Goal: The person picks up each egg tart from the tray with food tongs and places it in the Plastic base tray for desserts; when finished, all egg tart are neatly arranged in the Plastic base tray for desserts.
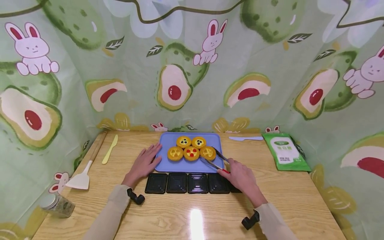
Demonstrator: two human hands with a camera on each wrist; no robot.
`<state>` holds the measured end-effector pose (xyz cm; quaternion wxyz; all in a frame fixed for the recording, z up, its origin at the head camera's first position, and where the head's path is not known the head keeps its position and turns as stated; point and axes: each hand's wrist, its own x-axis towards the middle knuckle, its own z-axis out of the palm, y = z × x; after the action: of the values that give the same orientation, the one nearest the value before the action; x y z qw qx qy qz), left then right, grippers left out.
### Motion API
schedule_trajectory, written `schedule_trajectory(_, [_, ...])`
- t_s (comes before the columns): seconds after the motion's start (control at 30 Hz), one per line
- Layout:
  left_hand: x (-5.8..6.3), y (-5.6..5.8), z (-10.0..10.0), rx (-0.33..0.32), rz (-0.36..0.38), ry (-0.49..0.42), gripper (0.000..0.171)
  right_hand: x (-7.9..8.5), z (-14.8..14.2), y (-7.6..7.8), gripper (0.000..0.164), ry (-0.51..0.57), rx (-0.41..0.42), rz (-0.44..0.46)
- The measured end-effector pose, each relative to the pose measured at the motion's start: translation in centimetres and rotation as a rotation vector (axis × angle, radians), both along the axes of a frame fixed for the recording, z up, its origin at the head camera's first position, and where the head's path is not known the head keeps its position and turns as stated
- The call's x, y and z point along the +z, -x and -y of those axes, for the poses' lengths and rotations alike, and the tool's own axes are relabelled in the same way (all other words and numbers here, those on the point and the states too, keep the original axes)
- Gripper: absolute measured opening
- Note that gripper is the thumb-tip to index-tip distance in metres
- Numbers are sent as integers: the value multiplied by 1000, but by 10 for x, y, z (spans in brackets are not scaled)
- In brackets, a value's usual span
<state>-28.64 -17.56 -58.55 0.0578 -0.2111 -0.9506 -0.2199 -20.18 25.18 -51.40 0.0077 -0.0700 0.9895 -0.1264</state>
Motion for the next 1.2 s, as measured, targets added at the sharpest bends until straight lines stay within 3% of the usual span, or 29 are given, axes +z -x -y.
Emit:
schedule_trajectory(0.57, [-1,0,0,6,23,6,66,-2,-1,0,69,-13,25,-21])
schedule_trajectory(0.83, [4,-2,-2,2,-1,-16,65,-2,-4,-1,70,15,19,-17])
schedule_trajectory(1.2, [1,0,0,2,14,10,66,11,-6,-9,65,52,-10,-18])
